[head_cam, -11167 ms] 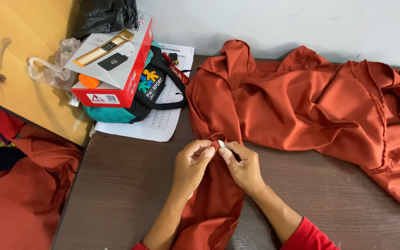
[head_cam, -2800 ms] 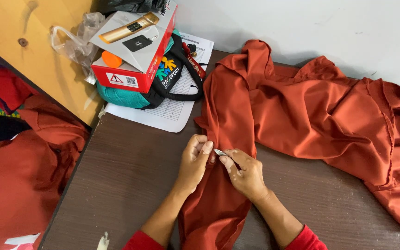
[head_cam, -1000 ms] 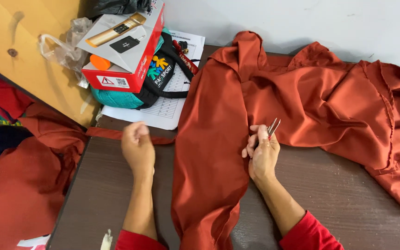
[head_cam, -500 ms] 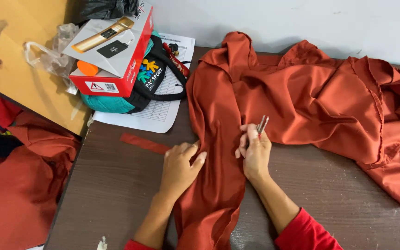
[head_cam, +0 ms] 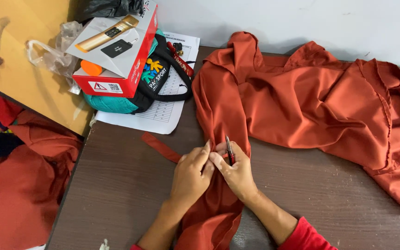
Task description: Trimming loose threads and excess fabric from a red garment using thread snips
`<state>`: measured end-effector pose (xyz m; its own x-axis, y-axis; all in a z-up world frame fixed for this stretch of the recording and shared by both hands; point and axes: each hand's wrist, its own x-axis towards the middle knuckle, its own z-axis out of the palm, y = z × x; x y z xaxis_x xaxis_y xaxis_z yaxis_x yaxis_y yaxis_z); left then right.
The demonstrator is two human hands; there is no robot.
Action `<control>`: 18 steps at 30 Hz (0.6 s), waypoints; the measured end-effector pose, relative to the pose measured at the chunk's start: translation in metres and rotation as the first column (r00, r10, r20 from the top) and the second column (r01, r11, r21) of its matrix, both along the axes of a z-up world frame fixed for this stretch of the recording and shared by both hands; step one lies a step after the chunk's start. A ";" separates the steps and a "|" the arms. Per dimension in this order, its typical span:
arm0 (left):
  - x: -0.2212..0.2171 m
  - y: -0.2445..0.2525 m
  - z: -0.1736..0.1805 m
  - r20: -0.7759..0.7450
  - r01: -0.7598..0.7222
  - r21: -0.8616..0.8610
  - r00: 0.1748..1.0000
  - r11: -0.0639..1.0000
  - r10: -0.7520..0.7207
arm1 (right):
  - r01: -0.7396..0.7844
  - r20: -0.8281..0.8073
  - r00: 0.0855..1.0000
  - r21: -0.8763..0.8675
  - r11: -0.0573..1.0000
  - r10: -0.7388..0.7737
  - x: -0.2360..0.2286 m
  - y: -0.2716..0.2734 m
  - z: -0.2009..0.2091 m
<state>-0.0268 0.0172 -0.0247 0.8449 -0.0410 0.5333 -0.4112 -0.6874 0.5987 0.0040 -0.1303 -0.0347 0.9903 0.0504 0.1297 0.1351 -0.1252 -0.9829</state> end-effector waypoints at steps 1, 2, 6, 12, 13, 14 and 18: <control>0.000 -0.002 0.000 -0.001 -0.001 -0.002 1.000 1.000 0.001 | -0.001 -0.001 1.000 -0.002 1.000 0.001 -0.001 0.002 0.001; -0.001 -0.004 0.000 0.036 0.015 0.002 0.999 1.000 -0.015 | 0.008 0.013 1.000 0.016 1.000 -0.008 -0.002 0.003 0.001; -0.001 -0.008 -0.003 0.039 0.040 -0.153 0.999 0.987 -0.035 | 0.016 0.012 1.000 0.120 0.993 -0.018 -0.004 0.008 0.004; 0.006 -0.008 -0.009 0.171 -0.066 -0.131 0.981 0.989 0.088 | 0.082 0.071 0.993 0.179 0.980 -0.096 -0.004 0.003 0.004; 0.003 -0.007 -0.005 0.172 -0.064 -0.131 0.981 0.989 0.087 | 0.084 0.072 0.993 0.179 0.980 -0.098 -0.004 0.000 0.006; 0.001 -0.007 -0.001 0.175 -0.064 -0.069 0.982 0.996 0.075 | 0.030 0.113 0.993 0.087 0.996 -0.039 -0.004 -0.003 0.008; -0.003 -0.006 0.005 0.193 -0.060 -0.007 0.979 0.998 0.060 | -0.049 0.215 0.975 -0.062 0.997 0.061 -0.003 -0.006 0.012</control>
